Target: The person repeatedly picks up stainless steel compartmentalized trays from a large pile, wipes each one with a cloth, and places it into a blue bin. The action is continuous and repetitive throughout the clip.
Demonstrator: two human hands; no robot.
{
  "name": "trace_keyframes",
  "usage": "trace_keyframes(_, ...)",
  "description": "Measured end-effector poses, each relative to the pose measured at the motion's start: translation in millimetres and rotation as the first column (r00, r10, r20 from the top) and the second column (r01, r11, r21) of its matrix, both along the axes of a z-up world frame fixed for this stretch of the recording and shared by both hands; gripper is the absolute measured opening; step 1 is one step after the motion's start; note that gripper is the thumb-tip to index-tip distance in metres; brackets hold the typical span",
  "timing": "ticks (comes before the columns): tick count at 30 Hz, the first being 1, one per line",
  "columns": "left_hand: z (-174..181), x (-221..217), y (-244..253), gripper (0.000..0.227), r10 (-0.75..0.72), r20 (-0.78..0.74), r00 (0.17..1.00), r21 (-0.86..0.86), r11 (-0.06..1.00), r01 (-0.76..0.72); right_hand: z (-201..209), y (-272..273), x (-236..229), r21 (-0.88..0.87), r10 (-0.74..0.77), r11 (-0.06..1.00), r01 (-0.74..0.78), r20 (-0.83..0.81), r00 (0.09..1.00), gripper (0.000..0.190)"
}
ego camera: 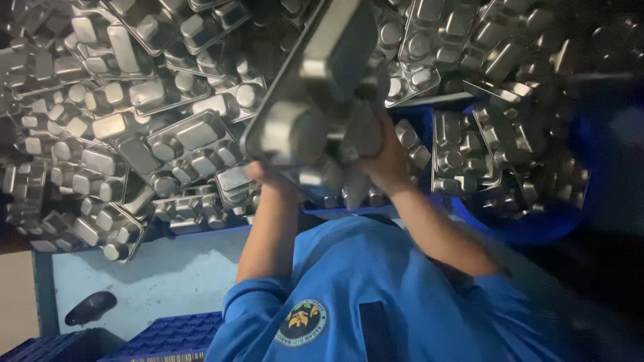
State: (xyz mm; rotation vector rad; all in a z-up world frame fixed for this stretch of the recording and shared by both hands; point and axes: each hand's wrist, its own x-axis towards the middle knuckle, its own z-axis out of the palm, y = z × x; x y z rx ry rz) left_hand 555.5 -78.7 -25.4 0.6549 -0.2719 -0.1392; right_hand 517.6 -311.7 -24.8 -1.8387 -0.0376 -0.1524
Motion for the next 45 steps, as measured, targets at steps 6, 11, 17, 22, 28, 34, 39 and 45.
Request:
trace_keyframes(6,6.5,-4.4,39.8,0.107,0.125,0.008,0.992,-0.062,0.99,-0.124,18.8,-26.8,-15.5,-0.199,-0.346,0.91,0.362,0.113,0.931,0.087)
trace_keyframes(11,-3.2,-15.5,9.3,0.109,-0.032,0.008,0.999,0.018,0.999,0.032,45.2,-73.5,29.7,-0.303,-0.079,0.933,0.192,0.349,0.934,0.104)
trace_keyframes(17,-17.5,-11.0,-1.9,0.11,0.005,-0.044,0.999,-0.017,1.0,-0.006,41.1,-78.0,63.0,-0.215,-0.099,0.969,0.123,0.118,0.988,0.087)
trace_keyframes(22,-37.6,-9.2,11.6,0.111,0.114,-0.129,0.985,-0.095,0.987,-0.127,5.7,-96.8,70.2,0.269,0.056,0.963,-0.031,-0.086,0.995,0.071)
trace_keyframes(28,-51.9,-10.5,21.0,0.113,0.161,-0.162,0.974,-0.142,0.973,-0.184,-16.6,-133.5,68.4,0.423,0.067,0.906,0.009,-0.165,0.984,0.053)
trace_keyframes(34,-45.5,-21.9,-20.7,0.114,-0.089,-0.125,0.988,-0.07,0.994,0.081,38.0,-81.1,71.8,0.209,-0.37,0.901,0.38,-0.087,0.925,0.076)
trace_keyframes(39,-36.5,-27.1,-35.4,0.116,-0.288,-0.021,0.957,0.054,0.956,0.289,63.0,4.5,6.0,-0.29,-0.064,0.922,0.257,0.54,0.839,0.067)
trace_keyframes(45,0.2,-30.9,-21.6,0.121,-0.372,0.157,0.915,0.254,0.91,0.327,66.8,3.8,21.3,-0.295,-0.039,0.932,0.212,0.497,0.867,0.053)
